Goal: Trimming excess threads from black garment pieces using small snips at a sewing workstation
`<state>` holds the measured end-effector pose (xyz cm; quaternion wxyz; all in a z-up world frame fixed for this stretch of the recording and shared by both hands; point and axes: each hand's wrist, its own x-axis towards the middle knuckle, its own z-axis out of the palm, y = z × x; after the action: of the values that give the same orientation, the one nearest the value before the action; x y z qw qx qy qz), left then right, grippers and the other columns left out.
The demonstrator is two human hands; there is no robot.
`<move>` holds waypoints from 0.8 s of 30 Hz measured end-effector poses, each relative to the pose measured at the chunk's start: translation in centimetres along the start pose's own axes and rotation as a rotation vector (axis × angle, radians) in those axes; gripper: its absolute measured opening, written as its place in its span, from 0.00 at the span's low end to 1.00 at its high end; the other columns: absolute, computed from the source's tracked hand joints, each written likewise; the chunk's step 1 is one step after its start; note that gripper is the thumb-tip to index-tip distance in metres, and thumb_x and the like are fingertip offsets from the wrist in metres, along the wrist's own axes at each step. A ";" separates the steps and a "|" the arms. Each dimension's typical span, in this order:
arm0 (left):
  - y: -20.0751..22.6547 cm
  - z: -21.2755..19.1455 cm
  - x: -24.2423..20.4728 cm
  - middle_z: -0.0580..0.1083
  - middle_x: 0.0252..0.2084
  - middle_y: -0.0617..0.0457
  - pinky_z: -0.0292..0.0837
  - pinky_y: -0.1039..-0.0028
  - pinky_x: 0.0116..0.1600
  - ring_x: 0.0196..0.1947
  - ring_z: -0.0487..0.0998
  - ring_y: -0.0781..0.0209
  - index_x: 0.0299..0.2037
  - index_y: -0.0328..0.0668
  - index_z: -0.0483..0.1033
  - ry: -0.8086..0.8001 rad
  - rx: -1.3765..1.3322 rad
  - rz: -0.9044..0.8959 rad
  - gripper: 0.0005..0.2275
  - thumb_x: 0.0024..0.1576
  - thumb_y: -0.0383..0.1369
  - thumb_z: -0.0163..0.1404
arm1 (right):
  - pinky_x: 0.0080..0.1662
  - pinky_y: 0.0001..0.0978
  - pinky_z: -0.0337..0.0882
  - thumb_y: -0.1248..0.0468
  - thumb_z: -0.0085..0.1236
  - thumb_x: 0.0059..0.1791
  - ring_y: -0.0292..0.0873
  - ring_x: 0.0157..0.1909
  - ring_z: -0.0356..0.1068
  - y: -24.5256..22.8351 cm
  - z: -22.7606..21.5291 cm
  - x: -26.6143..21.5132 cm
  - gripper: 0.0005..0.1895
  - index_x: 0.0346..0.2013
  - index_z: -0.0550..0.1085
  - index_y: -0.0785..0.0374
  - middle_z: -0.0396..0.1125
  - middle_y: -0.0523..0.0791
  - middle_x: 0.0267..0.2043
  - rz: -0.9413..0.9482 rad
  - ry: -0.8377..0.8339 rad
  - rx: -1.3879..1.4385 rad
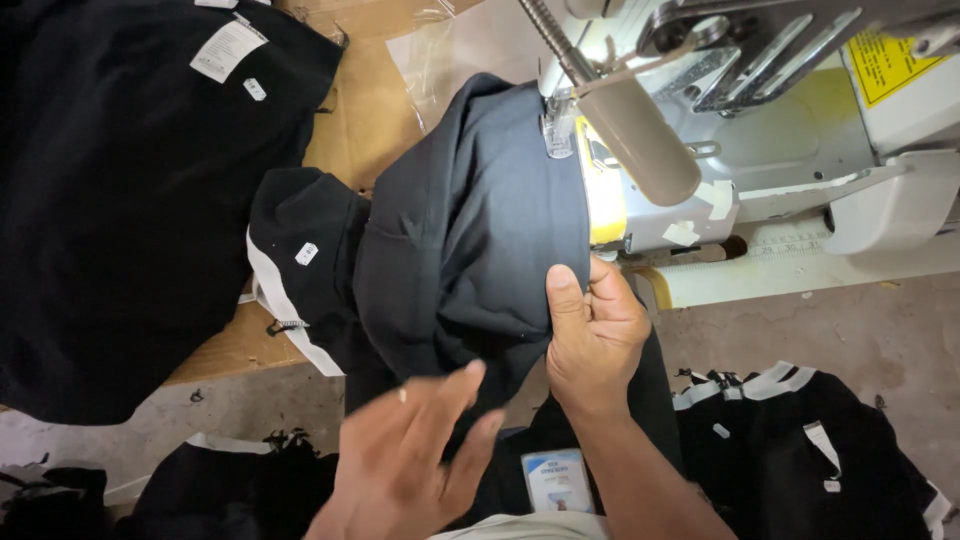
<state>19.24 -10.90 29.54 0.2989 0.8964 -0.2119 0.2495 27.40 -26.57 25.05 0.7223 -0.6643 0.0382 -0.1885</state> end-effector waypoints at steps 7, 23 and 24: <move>-3.7 0.7 7.5 0.76 0.53 0.43 0.70 0.63 0.58 0.51 0.77 0.47 0.57 0.30 0.72 0.022 0.035 -0.004 0.17 0.62 0.34 0.52 | 0.38 0.22 0.71 0.59 0.56 0.54 0.29 0.33 0.65 -0.3 -0.8 -0.2 0.13 0.41 0.78 0.69 0.70 0.38 0.31 -0.001 -0.034 -0.093; -0.8 5.7 1.8 0.74 0.46 0.44 0.76 0.62 0.42 0.40 0.79 0.50 0.50 0.33 0.73 0.038 0.068 0.299 0.11 0.64 0.33 0.55 | 0.25 0.19 0.53 0.66 0.63 0.50 0.26 0.22 0.48 0.4 -3.4 -2.2 0.07 0.36 0.78 0.69 0.48 0.32 0.17 0.085 -0.078 -0.107; -0.9 6.0 1.2 0.74 0.46 0.44 0.76 0.62 0.42 0.40 0.79 0.50 0.50 0.33 0.73 0.038 0.069 0.299 0.11 0.64 0.33 0.55 | 0.25 0.19 0.53 0.66 0.63 0.50 0.26 0.22 0.48 0.5 -3.5 -2.3 0.07 0.36 0.78 0.69 0.48 0.32 0.17 0.085 -0.078 -0.106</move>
<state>22.60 -14.42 25.69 0.2315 0.8596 -0.3288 0.3152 24.30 -29.16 23.69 0.6945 -0.7061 0.0483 -0.1294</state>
